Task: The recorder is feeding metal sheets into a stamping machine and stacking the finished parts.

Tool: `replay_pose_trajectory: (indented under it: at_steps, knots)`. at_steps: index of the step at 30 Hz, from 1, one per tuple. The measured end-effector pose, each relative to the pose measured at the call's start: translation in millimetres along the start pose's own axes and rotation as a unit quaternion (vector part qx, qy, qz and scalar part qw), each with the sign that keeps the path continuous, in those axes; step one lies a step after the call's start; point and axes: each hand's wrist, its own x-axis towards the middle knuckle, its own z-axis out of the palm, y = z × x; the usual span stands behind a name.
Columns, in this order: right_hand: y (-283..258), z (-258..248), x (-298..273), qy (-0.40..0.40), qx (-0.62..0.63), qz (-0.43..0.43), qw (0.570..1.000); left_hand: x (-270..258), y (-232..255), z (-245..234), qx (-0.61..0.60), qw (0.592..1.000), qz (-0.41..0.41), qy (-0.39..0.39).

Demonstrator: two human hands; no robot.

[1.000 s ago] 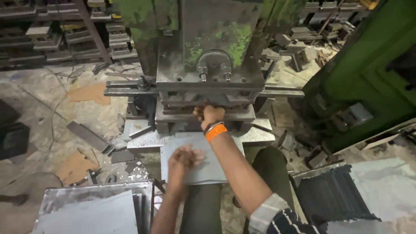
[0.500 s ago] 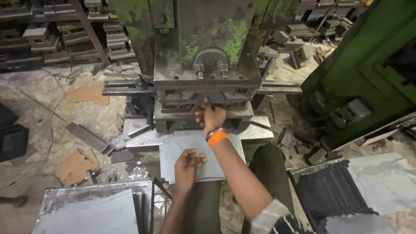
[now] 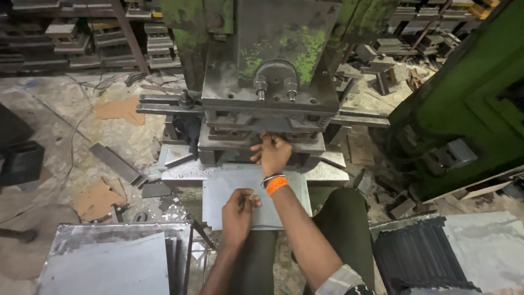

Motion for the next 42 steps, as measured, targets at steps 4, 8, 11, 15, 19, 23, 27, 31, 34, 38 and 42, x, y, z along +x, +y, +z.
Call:
replay_pose_trajectory:
  at_steps: [4,8,11,15,19,23,27,31,34,38,42]
  knots:
    - [-0.3,0.7,-3.5,0.008,0.004,-0.015,1.000,-1.9,8.5,2.0,0.031,0.999,-0.039,0.011]
    - [-5.6,1.4,-5.6,0.010,0.002,-0.012,1.000,0.6,-1.3,2.9,0.008,1.000,-0.013,0.010]
    - [-8.2,2.4,-7.1,0.012,0.001,-0.006,1.000,-2.3,13.9,4.7,0.036,0.999,-0.026,0.017]
    - [-10.2,2.3,-8.1,0.016,0.002,-0.002,1.000,-3.9,17.9,4.1,0.048,0.998,-0.025,0.010]
    - [-7.3,1.4,-4.9,0.013,-0.022,-0.011,1.000,-3.1,9.9,3.2,0.024,0.999,-0.025,0.007]
    - [14.7,9.5,27.8,0.033,0.009,0.027,0.999,-1.6,3.4,1.5,0.028,1.000,-0.006,0.006]
    - [58.6,7.9,95.6,0.097,0.000,0.060,0.993,-0.9,-2.3,-1.2,0.022,0.999,-0.026,0.009]
    - [19.7,-17.1,-11.4,0.040,-0.023,0.014,0.999,-15.0,34.6,-17.3,-0.113,0.987,-0.008,0.116]
    - [9.3,-47.1,-93.0,0.037,-0.035,0.043,0.998,-28.6,63.4,-47.2,-0.091,0.959,-0.017,0.266]
    - [27.1,-102.9,-125.6,-0.020,-0.170,0.113,0.979,-24.6,54.9,-75.9,-0.050,0.945,0.003,0.324]
    - [22.8,-161.3,-136.7,-0.183,-0.332,0.161,0.911,-34.0,77.1,-62.5,0.083,0.950,0.082,0.289]
